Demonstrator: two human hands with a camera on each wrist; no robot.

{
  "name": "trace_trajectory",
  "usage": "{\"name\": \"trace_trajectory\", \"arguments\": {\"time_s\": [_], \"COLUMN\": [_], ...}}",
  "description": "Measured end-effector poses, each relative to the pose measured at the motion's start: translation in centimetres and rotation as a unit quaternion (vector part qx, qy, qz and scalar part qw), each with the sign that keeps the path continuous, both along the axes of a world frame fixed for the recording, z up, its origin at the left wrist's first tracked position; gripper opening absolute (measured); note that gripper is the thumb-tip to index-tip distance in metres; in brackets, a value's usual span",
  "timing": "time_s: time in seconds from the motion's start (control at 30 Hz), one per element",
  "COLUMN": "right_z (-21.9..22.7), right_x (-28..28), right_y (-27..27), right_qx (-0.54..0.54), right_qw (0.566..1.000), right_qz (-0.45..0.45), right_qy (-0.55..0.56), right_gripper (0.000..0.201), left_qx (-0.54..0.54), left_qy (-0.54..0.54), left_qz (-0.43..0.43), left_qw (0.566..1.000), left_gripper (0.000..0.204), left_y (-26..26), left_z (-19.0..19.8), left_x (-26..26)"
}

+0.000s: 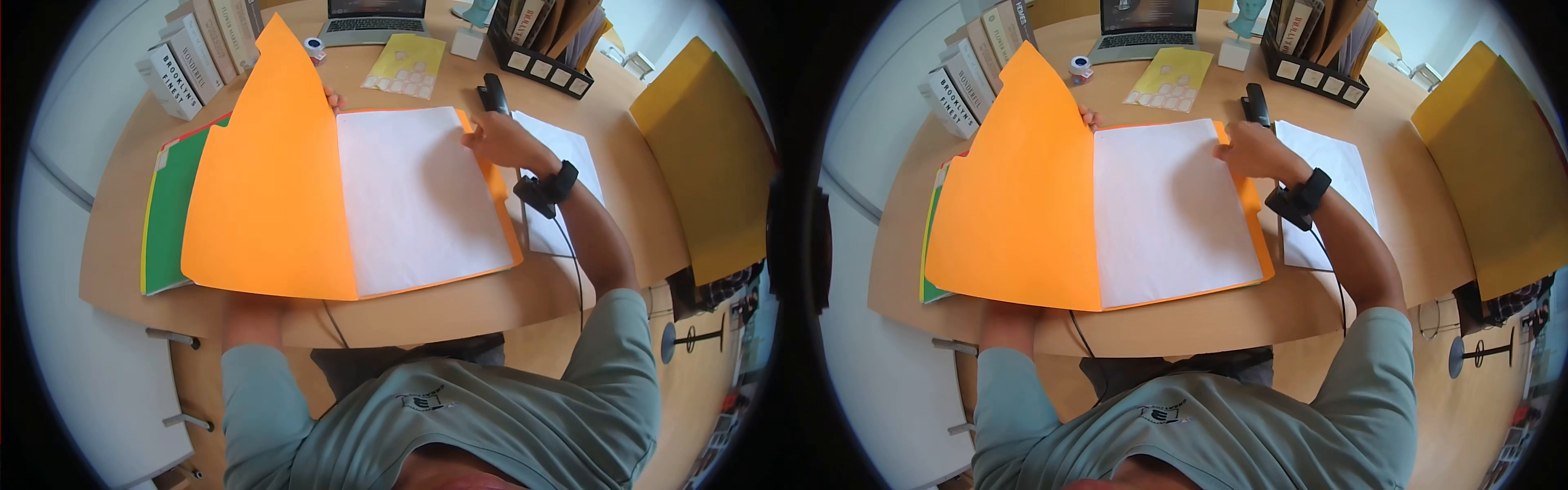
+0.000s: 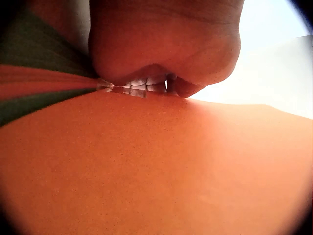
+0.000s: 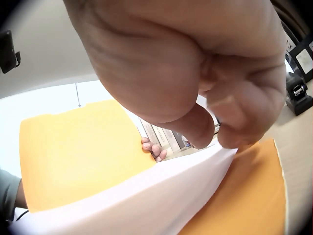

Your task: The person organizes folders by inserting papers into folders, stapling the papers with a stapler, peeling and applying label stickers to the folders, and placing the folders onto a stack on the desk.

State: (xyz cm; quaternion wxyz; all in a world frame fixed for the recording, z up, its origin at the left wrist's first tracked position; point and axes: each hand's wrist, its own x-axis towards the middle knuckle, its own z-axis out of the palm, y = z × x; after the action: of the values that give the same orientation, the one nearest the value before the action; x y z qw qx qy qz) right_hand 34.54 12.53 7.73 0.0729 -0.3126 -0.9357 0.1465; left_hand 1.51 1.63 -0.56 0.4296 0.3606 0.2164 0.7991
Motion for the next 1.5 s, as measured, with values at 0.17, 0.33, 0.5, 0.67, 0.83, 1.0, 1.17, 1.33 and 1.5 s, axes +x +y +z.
{"name": "trace_trajectory", "arguments": {"time_s": [0.17,0.33,0.5,0.67,0.83,1.0,1.17,1.33,1.5], "right_z": [2.7,0.3,-0.8,1.3,0.9,0.8,2.2,1.4,1.8], "right_x": [-0.5,-1.3,-2.8,-5.4,-8.7,-9.4,-8.9,-9.1,-9.2], "right_y": [4.5,12.3,13.3,7.7,5.2,4.2,2.8,3.6,3.0], "right_qx": [0.073,0.040,0.067,0.066,0.047,0.033,0.023,0.023,-0.012], "right_qw": [0.990,0.989,0.985,0.984,0.987,0.987,0.986,0.981,0.979], "right_qz": [-0.113,-0.135,-0.145,0.063,0.131,0.155,0.161,0.194,0.206], "right_qy": [0.051,0.046,0.064,0.151,0.081,0.039,-0.016,-0.013,-0.007], "right_gripper": [0.040,0.042,0.034,0.037,0.042,0.042,0.043,0.040,0.033], "left_qx": [-0.001,-0.001,-0.007,-0.010,-0.018,-0.022,-0.023,-0.025,-0.028], "left_qy": [0.004,0.014,0.024,0.029,0.042,0.046,0.052,0.054,0.056], "left_qz": [-0.006,-0.006,-0.007,-0.009,-0.015,-0.018,-0.017,-0.018,-0.016], "left_qw": [1.000,1.000,1.000,0.999,0.999,0.999,0.998,0.998,0.998], "left_gripper": [0.026,0.026,0.025,0.025,0.024,0.024,0.023,0.023,0.023], "left_y": [0.1,0.3,0.5,0.8,0.7,0.8,1.0,0.9,0.5], "left_z": [0.1,0.6,0.9,0.4,1.1,1.2,1.0,0.9,1.0], "left_x": [-0.1,0.0,0.2,-0.3,0.1,0.2,-0.2,-0.2,0.1]}}
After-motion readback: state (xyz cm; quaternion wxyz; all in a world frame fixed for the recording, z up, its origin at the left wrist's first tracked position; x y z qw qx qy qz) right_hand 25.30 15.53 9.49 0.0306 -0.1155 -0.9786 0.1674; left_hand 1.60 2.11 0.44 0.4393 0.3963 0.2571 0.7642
